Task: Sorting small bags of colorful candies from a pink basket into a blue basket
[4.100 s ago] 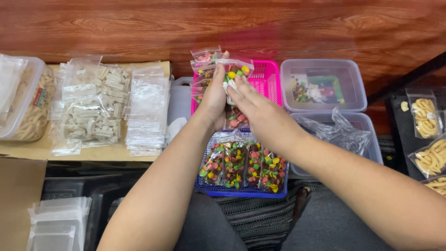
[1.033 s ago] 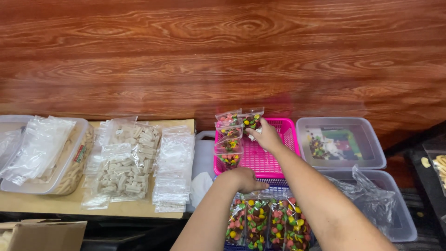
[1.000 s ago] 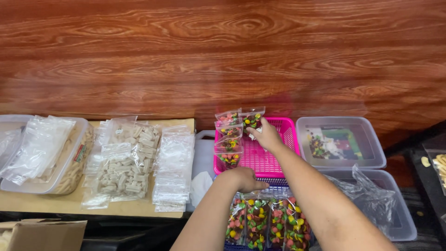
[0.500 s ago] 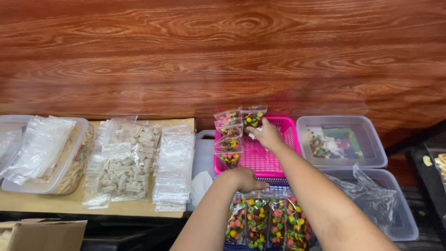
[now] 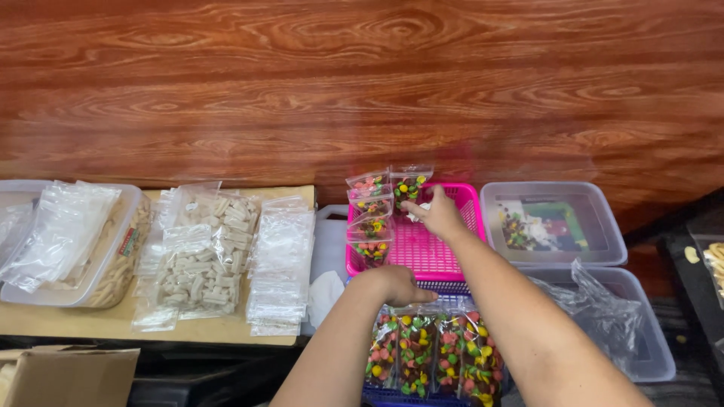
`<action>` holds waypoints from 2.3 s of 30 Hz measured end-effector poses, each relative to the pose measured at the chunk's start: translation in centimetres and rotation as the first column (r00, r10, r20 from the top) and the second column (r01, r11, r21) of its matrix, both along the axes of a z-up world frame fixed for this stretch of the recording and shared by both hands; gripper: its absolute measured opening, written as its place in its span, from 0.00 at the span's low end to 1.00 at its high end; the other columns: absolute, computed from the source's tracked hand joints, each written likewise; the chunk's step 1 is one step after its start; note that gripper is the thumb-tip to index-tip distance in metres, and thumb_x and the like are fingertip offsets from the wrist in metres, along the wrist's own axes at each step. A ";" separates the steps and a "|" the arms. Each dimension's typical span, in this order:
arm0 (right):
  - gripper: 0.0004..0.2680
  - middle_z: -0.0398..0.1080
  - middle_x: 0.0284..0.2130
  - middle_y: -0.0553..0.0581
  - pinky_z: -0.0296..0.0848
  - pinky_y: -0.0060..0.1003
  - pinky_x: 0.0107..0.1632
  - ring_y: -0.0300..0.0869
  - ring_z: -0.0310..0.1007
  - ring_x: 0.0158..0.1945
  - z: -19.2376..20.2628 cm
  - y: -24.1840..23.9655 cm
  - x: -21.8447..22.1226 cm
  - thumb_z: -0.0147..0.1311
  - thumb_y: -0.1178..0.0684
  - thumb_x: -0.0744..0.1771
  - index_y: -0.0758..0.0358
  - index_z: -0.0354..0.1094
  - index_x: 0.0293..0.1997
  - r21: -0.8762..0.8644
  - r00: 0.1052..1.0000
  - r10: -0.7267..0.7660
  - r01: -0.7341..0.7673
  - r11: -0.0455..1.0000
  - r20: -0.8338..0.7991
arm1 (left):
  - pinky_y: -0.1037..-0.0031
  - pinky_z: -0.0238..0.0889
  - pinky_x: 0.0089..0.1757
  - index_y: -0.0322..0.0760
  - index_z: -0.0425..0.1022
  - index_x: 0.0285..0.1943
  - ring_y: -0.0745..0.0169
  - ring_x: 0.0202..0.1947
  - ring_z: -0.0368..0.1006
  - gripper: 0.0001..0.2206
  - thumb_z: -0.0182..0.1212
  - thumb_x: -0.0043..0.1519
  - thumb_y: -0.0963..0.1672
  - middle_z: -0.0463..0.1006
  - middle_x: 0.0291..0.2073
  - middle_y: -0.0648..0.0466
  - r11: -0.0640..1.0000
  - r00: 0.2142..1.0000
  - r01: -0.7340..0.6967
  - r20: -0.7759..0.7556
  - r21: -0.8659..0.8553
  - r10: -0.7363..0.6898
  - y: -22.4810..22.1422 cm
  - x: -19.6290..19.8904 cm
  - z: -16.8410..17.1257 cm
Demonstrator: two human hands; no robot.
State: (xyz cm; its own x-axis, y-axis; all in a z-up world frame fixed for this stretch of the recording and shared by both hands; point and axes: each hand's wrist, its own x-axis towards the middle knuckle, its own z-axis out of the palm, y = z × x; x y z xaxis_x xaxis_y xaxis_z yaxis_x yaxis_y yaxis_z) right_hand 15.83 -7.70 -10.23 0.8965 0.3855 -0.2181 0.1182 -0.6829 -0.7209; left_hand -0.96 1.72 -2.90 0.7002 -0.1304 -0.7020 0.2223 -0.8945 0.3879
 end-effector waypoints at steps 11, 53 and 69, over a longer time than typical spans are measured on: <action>0.35 0.72 0.55 0.75 0.62 0.55 0.67 0.62 0.66 0.66 7.0 -4.5 -2.0 0.40 0.17 0.64 0.69 0.76 0.48 -0.378 0.979 0.183 -0.201 0.904 -0.085 | 0.61 0.68 0.57 0.43 0.76 0.63 0.46 0.64 0.69 0.39 0.60 0.48 0.64 0.76 0.60 0.44 0.999 0.999 -0.022 0.025 0.032 0.021 1.0 -0.2 -0.5; 0.08 0.81 0.39 0.53 0.74 0.50 0.55 0.55 0.76 0.53 8.2 -11.9 -14.3 0.62 0.38 0.61 0.40 0.82 0.39 -0.328 0.828 0.557 -0.545 0.771 -0.068 | 0.68 0.72 0.40 0.52 0.86 0.36 0.55 0.35 0.81 0.08 0.71 0.50 0.50 0.83 0.25 0.54 0.952 0.939 -0.011 0.325 -0.306 0.115 -1.6 -3.4 -0.8; 0.07 0.81 0.35 0.62 0.73 0.54 0.50 0.62 0.77 0.49 14.6 -11.9 -13.8 0.60 0.47 0.64 0.50 0.82 0.39 -0.242 0.853 0.519 -0.515 0.822 -0.053 | 0.78 0.69 0.35 0.47 0.86 0.38 0.69 0.28 0.76 0.08 0.73 0.51 0.46 0.82 0.22 0.57 0.848 0.904 -0.114 0.301 -0.517 0.305 -0.4 -4.0 3.4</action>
